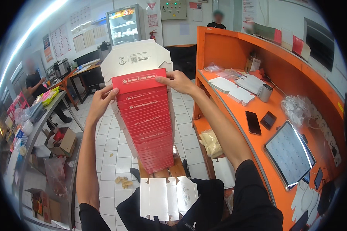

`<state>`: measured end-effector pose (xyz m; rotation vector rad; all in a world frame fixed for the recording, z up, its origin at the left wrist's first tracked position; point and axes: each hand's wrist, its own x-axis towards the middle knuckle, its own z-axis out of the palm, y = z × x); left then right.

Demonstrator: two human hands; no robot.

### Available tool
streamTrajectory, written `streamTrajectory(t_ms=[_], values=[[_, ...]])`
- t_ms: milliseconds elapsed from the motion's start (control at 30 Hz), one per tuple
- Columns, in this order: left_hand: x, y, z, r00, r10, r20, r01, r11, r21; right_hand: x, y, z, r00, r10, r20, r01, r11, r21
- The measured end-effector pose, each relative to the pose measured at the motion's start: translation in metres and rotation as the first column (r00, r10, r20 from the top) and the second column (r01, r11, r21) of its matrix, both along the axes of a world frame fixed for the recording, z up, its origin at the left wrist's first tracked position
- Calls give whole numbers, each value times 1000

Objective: Assembling and stacking cardboard food boxes in a commercial kitchen prep area.

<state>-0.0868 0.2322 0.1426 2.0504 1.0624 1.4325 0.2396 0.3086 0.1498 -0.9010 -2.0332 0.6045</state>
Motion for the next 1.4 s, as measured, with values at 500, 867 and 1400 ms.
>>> streamTrajectory(t_ms=[500,867,1400], values=[[-24,-6,30,965,-108,-241,73,986,-149,15,19,-1,958,284,-36,-284,959,-16],[3,8,46,899,267,-347,-278,960,20,-9,-2,40,995,-15,-97,-14,958,-286],[9,5,30,916,328,-232,-317,945,83,-26,-21,46,950,-49,307,114,974,-197]])
